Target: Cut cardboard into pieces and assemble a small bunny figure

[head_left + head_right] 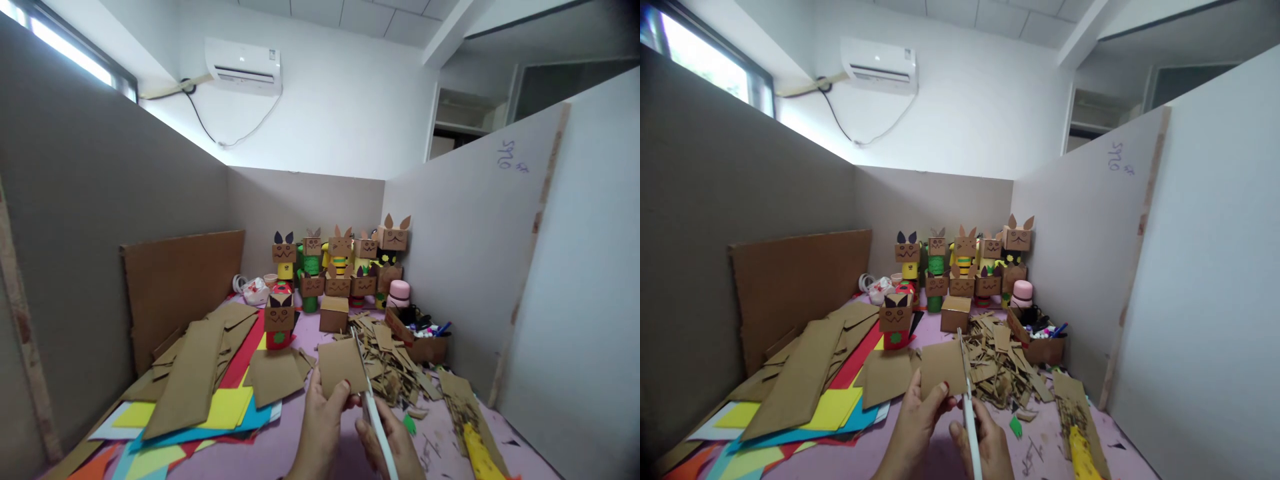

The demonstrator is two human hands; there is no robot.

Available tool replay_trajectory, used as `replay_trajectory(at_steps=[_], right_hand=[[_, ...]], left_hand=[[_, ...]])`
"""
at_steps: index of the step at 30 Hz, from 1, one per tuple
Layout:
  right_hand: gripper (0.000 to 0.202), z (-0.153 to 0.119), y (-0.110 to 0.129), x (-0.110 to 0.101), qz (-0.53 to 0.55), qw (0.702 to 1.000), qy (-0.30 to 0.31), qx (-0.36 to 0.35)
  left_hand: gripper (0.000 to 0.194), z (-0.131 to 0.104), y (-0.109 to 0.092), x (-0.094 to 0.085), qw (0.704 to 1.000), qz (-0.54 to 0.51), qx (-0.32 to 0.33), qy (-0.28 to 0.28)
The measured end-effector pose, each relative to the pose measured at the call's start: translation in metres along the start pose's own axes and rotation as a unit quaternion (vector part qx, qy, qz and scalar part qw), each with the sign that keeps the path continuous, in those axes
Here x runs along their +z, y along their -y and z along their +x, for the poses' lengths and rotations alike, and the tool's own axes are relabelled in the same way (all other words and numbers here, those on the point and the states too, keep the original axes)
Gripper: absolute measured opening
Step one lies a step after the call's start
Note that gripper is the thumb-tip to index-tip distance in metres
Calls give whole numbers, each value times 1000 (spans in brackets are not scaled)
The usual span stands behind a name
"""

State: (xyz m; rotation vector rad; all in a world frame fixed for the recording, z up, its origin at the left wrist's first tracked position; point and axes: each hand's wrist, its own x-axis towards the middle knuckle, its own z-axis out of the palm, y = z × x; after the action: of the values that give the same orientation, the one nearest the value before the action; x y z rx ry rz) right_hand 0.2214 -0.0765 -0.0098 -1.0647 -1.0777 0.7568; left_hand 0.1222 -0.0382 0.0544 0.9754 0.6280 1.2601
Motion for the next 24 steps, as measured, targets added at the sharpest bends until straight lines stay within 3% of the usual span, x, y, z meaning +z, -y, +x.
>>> replay_trajectory(at_steps=[5, 11, 19, 24], right_hand=[[51, 0, -3, 6, 16, 1000, 0, 12], [57, 11, -3, 2, 53, 995, -30, 79], [59, 14, 23, -15, 140, 987, -74, 17], [57, 13, 32, -17, 173, 982, -67, 28]], left_hand=[[47, 0, 6, -2, 1000, 2, -4, 13], [44, 2, 4, -3, 1000, -2, -10, -11], [34, 0, 19, -8, 999, -15, -42, 26], [40, 0, 24, -7, 997, 22, -54, 52]])
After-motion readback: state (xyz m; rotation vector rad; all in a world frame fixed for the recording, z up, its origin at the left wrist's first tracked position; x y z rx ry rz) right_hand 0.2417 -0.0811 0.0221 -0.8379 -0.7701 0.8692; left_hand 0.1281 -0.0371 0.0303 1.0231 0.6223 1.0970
